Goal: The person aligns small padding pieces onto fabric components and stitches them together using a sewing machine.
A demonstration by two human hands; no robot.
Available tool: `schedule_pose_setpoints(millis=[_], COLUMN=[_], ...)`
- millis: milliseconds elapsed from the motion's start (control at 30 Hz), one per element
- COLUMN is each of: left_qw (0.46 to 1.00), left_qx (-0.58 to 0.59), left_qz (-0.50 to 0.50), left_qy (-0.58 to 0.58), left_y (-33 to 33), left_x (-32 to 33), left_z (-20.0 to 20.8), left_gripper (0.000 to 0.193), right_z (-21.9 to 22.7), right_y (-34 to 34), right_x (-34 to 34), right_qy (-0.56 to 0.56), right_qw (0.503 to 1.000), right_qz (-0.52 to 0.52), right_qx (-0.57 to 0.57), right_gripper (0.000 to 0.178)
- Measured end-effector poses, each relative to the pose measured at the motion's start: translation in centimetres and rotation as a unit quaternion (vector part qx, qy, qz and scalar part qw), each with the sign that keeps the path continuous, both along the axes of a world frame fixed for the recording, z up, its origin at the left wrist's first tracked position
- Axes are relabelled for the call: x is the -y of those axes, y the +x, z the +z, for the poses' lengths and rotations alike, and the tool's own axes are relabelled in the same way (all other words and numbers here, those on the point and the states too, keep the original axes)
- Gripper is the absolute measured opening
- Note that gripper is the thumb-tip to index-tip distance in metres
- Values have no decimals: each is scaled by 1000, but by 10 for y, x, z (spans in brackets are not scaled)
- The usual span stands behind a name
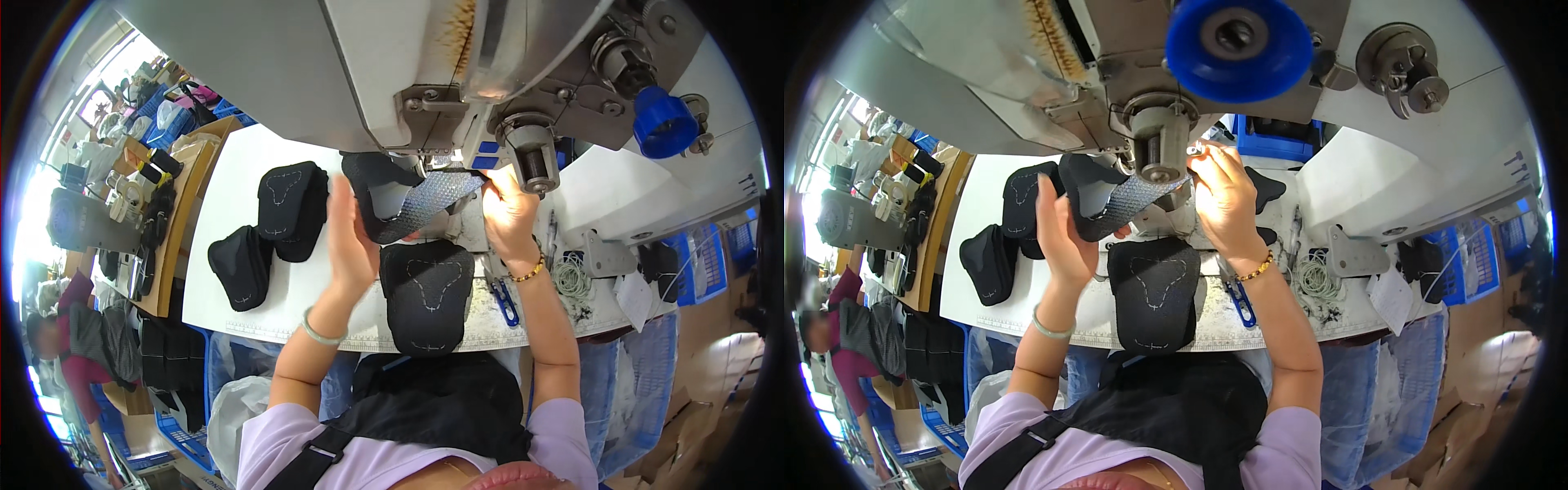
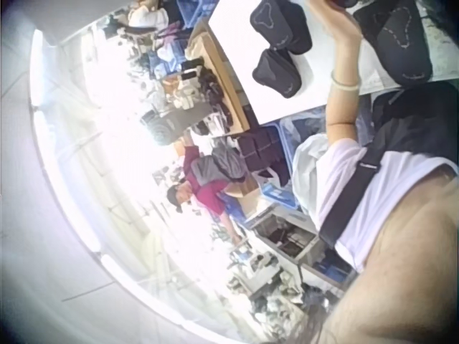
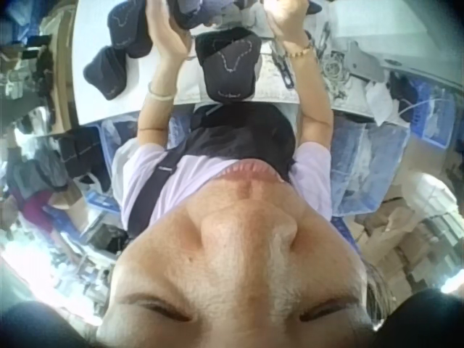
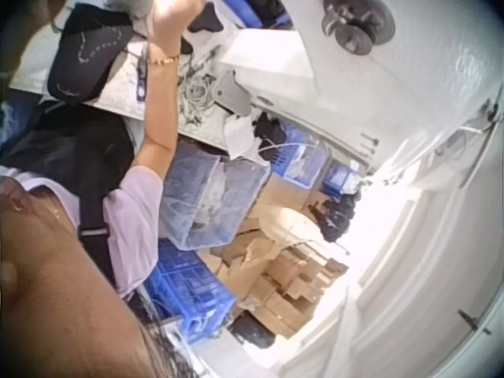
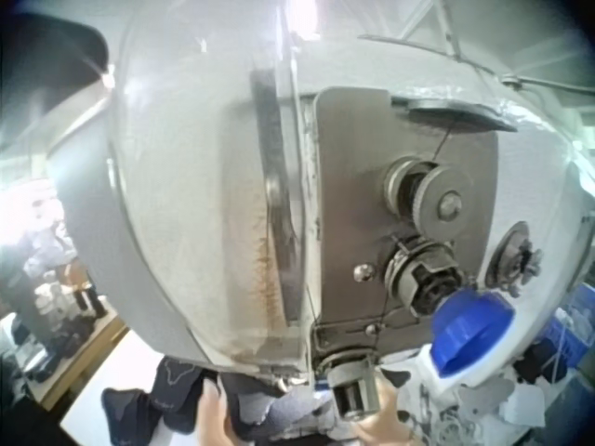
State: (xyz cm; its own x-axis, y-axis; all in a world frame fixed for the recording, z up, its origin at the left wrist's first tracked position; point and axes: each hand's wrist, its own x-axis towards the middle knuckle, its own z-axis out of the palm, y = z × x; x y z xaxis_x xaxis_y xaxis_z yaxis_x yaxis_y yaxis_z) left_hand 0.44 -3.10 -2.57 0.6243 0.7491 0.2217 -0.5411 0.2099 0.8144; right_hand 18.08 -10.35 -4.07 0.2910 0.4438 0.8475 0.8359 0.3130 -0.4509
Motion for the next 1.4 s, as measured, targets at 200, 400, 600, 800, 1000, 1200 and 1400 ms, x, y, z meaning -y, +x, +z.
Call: schedule_pose_setpoints(millis=[200, 400, 600, 800, 1000, 1200, 1400], left_qw=[991, 999, 986, 974, 913, 550, 524], left_qx=[-108, -44, -56, -34, -156, -175, -153], left_qz=[-40, 24, 128, 216, 294, 401, 377], left_qy=[-73, -20, 96, 61, 238, 711, 748], left_y=[3, 8, 18, 26, -1, -22, -7], left_x=[-29, -10, 19, 35, 18, -1, -8], left_z=[13, 12, 11, 8, -3, -3, 3], left_gripper=[28, 17, 10, 11, 16, 41, 53], right_z=[-2, -4, -9, -8, 6, 11, 15], right_y=[-3, -4, -14, -13, -6, -7, -7], right_x=[1, 7, 11, 9, 19, 21, 21], right_qy=[4, 83, 119, 121, 52, 43, 28], right_qw=[999, 991, 972, 976, 966, 969, 970], right_qz=[-17, -81, 19, 68, 75, 88, 83], right_qx=[-33, 68, 200, 170, 241, 225, 228], right_gripper=[25, 34, 42, 37, 32, 29, 27])
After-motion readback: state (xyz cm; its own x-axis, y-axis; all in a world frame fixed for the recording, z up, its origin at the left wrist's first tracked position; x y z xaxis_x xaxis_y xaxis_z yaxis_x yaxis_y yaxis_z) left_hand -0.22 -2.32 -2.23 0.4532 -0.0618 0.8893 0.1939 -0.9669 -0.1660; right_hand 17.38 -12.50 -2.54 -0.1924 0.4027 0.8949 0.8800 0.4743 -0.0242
